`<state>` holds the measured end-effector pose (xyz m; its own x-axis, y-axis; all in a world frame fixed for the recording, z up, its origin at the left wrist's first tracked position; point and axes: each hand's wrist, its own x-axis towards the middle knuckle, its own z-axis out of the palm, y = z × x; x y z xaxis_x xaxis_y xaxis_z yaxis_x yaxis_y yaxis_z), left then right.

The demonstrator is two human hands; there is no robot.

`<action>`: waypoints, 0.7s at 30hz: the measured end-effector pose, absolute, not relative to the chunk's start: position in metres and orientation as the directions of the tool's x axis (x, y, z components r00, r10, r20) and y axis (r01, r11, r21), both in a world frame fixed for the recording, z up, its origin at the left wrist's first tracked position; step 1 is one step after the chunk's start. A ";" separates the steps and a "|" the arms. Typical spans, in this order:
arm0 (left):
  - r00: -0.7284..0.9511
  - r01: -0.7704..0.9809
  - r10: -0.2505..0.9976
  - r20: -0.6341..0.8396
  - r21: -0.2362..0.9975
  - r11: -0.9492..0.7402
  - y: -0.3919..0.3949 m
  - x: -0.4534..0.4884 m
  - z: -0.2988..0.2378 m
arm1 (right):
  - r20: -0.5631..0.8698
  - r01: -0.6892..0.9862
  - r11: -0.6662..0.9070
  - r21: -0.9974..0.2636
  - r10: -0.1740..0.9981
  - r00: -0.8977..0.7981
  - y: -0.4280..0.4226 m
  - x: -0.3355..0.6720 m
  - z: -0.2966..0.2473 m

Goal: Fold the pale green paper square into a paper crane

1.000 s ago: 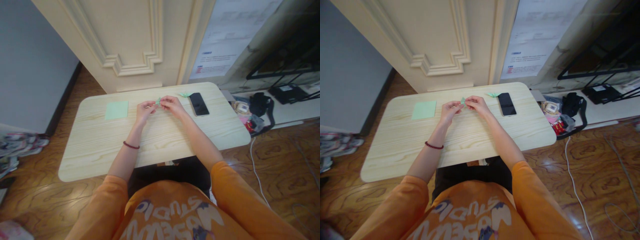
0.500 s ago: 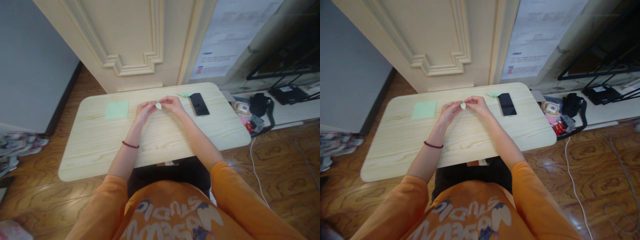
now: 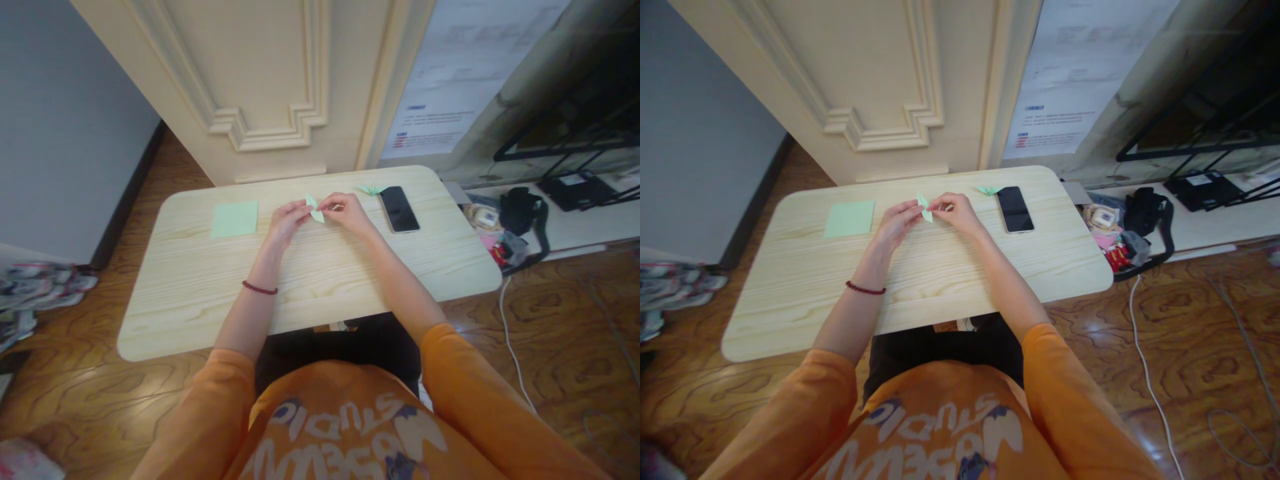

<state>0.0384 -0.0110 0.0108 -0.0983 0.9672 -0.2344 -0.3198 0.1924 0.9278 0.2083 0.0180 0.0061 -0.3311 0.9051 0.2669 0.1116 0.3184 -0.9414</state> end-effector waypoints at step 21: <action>-0.056 -0.416 0.955 -0.292 0.876 0.244 -0.013 0.040 0.015 | 0.266 0.059 0.304 -0.951 0.898 -0.351 0.016 0.207 0.012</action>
<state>0.0405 -0.0129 0.0148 -0.0555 0.9549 -0.2917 -0.4156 0.2436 0.8763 0.2074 0.0156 0.0115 -0.3508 0.8980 0.2656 0.0591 0.3043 -0.9508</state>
